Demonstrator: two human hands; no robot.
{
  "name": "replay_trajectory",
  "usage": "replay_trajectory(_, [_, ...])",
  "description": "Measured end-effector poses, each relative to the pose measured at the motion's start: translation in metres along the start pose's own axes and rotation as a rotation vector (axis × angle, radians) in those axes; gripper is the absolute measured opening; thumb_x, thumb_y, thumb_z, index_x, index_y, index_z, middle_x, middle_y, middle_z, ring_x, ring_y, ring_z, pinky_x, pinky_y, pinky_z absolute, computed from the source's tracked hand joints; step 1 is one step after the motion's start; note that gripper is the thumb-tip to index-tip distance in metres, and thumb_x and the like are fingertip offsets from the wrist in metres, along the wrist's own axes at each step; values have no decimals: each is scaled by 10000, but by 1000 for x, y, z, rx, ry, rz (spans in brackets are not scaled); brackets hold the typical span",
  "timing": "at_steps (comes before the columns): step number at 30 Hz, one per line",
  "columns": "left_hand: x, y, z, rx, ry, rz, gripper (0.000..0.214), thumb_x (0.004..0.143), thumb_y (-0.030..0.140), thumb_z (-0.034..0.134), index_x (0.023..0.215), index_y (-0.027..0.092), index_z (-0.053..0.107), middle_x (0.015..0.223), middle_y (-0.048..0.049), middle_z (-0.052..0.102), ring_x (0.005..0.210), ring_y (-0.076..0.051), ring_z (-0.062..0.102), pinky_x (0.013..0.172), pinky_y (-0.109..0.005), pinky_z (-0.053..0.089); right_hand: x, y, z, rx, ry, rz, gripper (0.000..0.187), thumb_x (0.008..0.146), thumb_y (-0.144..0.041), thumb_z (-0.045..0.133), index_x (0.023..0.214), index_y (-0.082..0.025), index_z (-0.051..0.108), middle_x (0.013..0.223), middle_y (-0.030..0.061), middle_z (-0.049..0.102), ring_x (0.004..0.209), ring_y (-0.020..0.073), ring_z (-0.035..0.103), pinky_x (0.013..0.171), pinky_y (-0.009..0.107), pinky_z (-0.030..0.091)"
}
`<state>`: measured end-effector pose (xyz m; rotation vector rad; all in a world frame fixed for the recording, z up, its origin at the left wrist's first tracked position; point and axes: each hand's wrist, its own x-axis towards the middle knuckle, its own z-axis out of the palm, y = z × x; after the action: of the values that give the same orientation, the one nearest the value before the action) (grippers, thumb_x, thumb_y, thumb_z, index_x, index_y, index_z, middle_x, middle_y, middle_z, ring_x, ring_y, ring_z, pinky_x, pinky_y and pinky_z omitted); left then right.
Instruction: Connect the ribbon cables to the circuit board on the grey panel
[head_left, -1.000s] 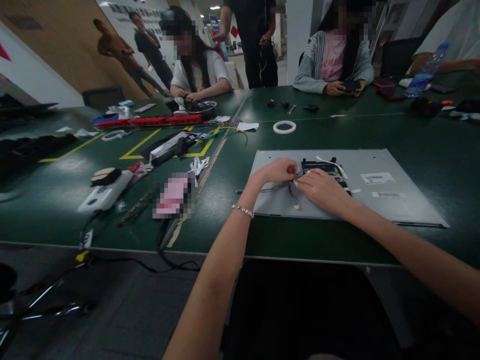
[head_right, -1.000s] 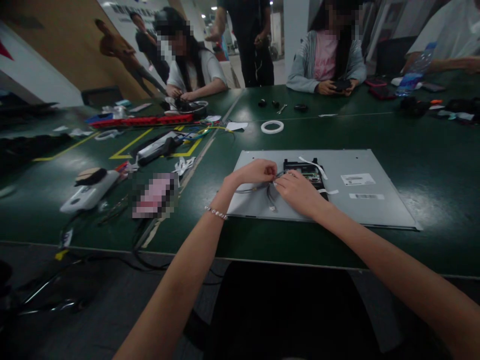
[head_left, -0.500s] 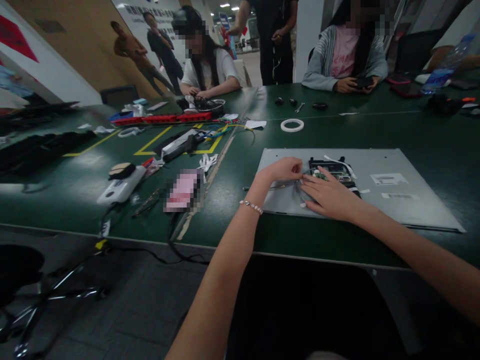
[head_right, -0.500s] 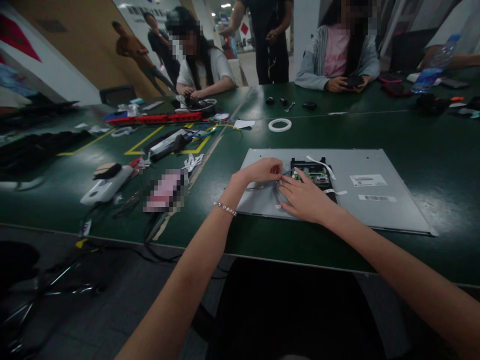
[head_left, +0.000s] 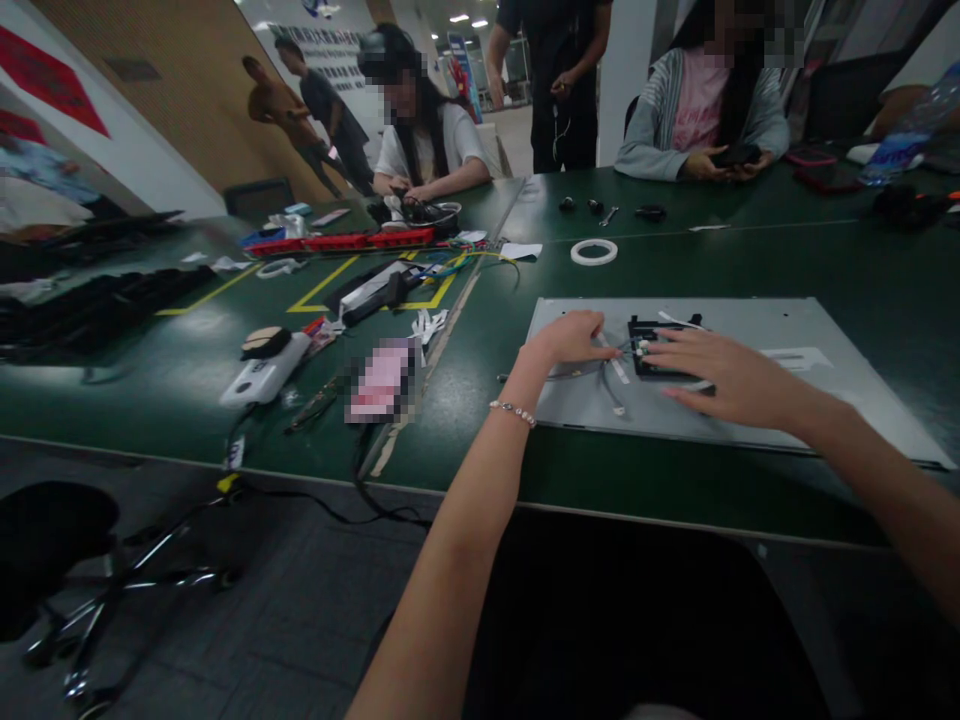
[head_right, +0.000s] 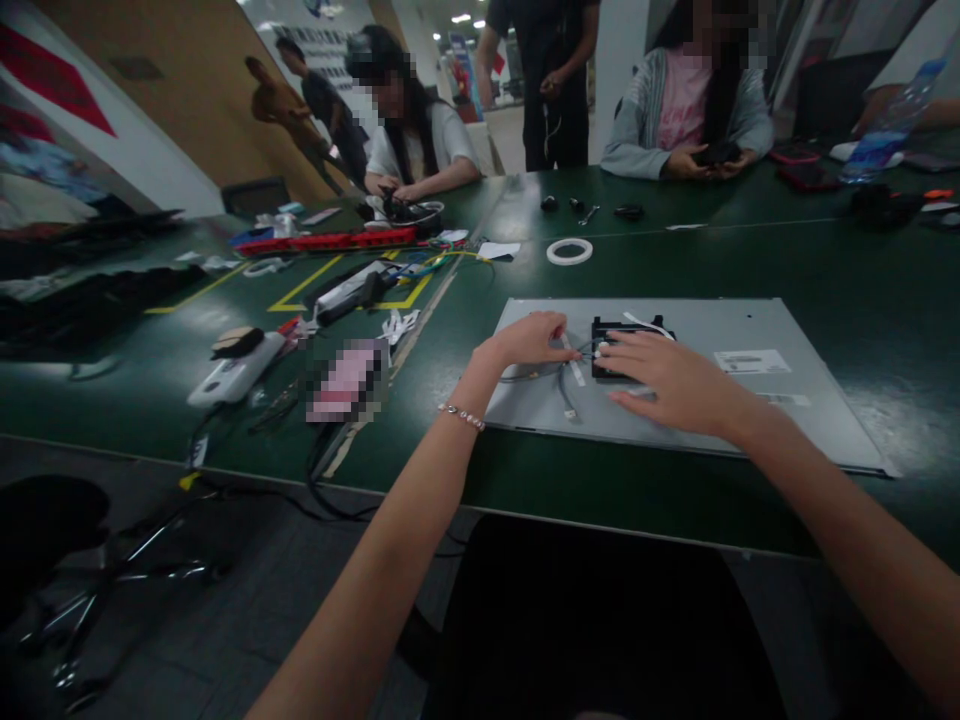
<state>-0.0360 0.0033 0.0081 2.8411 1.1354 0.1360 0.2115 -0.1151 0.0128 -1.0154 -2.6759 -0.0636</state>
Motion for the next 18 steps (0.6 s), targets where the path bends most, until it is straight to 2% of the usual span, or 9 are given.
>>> replay_trajectory(3, [-2, 2, -2, 12, 6, 7, 543, 796, 671, 494, 941, 155, 582, 872, -91, 637, 796, -213, 570, 667, -299, 379, -30, 32, 0, 8, -43, 195, 704, 889, -555, 456, 1483, -203, 321, 1540, 73, 224, 1414, 288, 196, 1131, 495, 259])
replay_trajectory(6, [-2, 4, -2, 41, 10, -37, 576, 831, 691, 418, 937, 153, 592, 875, -101, 647, 785, -215, 584, 651, -304, 377, -66, 58, 9, 20, -142, 345, 764, 900, -582, 406, 1530, -216, 178, 1569, 71, 95, 1434, 292, 91, 1146, 492, 204])
replay_trajectory(8, [-1, 5, -2, 79, 28, -85, 582, 878, 666, 346, 924, 147, 604, 863, -108, 654, 785, -220, 597, 652, -309, 380, -87, 70, 18, -2, -175, 397, 761, 908, -588, 369, 1535, -212, 157, 1567, 79, 110, 1435, 289, 83, 1149, 482, 188])
replay_trajectory(11, [0, 4, 0, 128, 77, -141, 591, 930, 611, 269, 908, 139, 624, 854, -117, 664, 801, -227, 614, 672, -314, 393, -108, 79, 29, -38, -220, 442, 697, 931, -571, 309, 1528, -231, 195, 1560, 81, 152, 1427, 277, 140, 1147, 465, 186])
replay_trajectory(18, [-5, 6, -9, 162, 164, -228, 557, 963, 541, 279, 877, 139, 654, 848, -126, 675, 828, -224, 622, 721, -307, 413, -117, 70, 30, -45, -231, 534, 622, 962, -500, 270, 1526, -243, 213, 1555, 97, 166, 1430, 246, 149, 1133, 455, 198])
